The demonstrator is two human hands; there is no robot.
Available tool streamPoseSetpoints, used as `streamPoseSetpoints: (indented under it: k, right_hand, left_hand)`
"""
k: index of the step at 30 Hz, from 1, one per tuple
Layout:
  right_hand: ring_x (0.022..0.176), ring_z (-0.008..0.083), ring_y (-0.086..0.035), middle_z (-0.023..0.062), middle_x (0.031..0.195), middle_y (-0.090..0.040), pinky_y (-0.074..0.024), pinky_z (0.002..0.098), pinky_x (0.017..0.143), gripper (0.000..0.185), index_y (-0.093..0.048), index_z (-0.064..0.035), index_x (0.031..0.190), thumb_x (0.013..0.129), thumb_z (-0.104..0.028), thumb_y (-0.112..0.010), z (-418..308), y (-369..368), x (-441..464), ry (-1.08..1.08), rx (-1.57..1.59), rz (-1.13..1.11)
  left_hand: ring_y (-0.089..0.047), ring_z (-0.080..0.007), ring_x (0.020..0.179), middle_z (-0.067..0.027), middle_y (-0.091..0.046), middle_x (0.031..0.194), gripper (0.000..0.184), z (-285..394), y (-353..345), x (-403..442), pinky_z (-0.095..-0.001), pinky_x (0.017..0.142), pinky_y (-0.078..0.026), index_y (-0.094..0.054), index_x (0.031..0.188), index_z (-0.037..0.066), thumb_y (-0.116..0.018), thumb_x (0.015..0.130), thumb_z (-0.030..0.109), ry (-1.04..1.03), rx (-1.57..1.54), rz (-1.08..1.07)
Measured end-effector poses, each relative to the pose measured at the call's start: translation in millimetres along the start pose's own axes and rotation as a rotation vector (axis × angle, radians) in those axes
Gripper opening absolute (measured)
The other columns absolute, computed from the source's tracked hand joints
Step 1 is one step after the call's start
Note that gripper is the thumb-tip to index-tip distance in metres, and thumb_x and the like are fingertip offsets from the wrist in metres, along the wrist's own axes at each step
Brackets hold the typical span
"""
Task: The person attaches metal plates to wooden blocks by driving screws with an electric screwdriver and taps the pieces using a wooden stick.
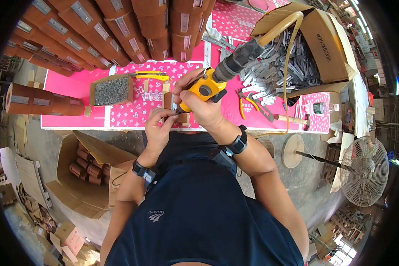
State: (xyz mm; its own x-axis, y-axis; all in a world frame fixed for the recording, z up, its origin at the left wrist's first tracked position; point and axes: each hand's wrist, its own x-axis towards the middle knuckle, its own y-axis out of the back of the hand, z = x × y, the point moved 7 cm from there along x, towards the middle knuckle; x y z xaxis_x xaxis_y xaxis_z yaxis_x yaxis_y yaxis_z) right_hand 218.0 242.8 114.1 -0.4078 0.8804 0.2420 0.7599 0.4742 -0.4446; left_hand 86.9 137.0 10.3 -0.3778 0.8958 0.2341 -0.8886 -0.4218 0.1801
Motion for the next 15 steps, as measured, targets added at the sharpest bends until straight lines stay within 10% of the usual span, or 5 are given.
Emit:
streamPoseSetpoints:
  k: [15]
  right_hand:
    - [0.084, 0.0163, -0.067, 0.0123, 0.094, -0.066, -0.0563, 0.0317, 0.077, 0.024, -0.054, -0.0019, 0.108, 0.087, 0.004, -0.063, 11, -21, 6, -0.032, -0.17, -0.157]
  left_hand:
    - [-0.057, -0.0284, 0.111, -0.0072, -0.07, 0.112, 0.014, -3, 1, 6, -0.0404, 0.098, -0.046, -0.077, 0.094, 0.007, -0.081, 0.081, 0.01, -0.052, 0.194, 0.084]
